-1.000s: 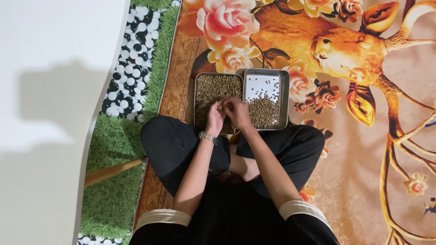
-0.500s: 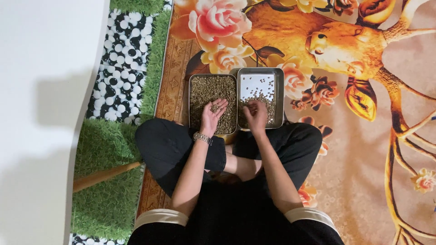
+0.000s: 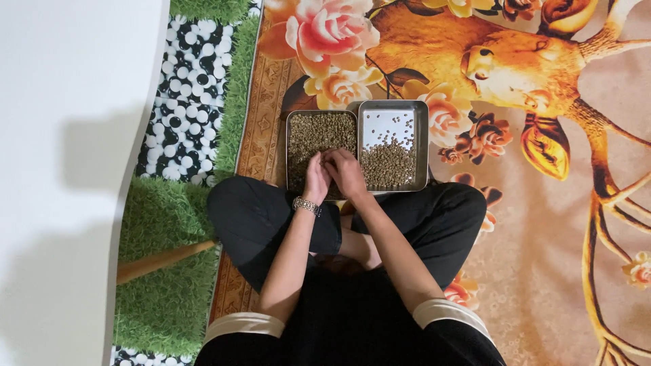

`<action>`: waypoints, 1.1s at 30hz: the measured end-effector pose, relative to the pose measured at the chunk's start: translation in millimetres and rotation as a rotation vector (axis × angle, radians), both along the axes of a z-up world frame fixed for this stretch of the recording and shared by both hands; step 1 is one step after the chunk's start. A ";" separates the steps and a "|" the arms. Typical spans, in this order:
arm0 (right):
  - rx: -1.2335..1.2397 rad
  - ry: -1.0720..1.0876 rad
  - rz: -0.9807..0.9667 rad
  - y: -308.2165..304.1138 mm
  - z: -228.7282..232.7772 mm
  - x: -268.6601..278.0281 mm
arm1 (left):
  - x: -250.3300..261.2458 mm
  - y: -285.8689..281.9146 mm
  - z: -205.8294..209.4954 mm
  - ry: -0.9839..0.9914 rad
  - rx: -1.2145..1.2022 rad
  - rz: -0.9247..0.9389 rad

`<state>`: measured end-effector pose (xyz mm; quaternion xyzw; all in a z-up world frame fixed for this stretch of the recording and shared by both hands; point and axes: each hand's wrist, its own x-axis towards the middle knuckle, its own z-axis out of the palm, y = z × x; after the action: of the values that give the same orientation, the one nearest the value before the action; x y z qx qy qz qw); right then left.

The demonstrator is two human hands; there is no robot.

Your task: A person sits on a rug and manually sorts green coffee beans between two metal trays, picking out specific beans by hand.

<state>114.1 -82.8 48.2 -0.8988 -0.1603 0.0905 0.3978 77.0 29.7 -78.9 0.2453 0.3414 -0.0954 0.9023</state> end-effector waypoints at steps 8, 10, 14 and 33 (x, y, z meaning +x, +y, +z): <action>0.217 0.134 -0.158 2.4 9.5 4.5 | 8.3 -3.0 28.4 0.004 -0.015 -0.013; 0.248 0.151 -0.189 2.3 8.4 4.6 | 8.4 -1.4 17.5 0.008 -0.016 -0.014; 0.334 0.177 -0.292 -1.5 0.8 3.4 | 10.3 -0.4 30.0 0.018 -0.025 -0.009; 0.114 0.115 -0.529 -107.7 -13.8 -29.2 | 11.9 0.2 49.2 -0.204 -0.086 -0.078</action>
<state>84.9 -190.5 34.4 -0.8789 0.0979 0.0250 0.4662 88.9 29.9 -29.8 0.2280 0.2334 -0.1195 0.9377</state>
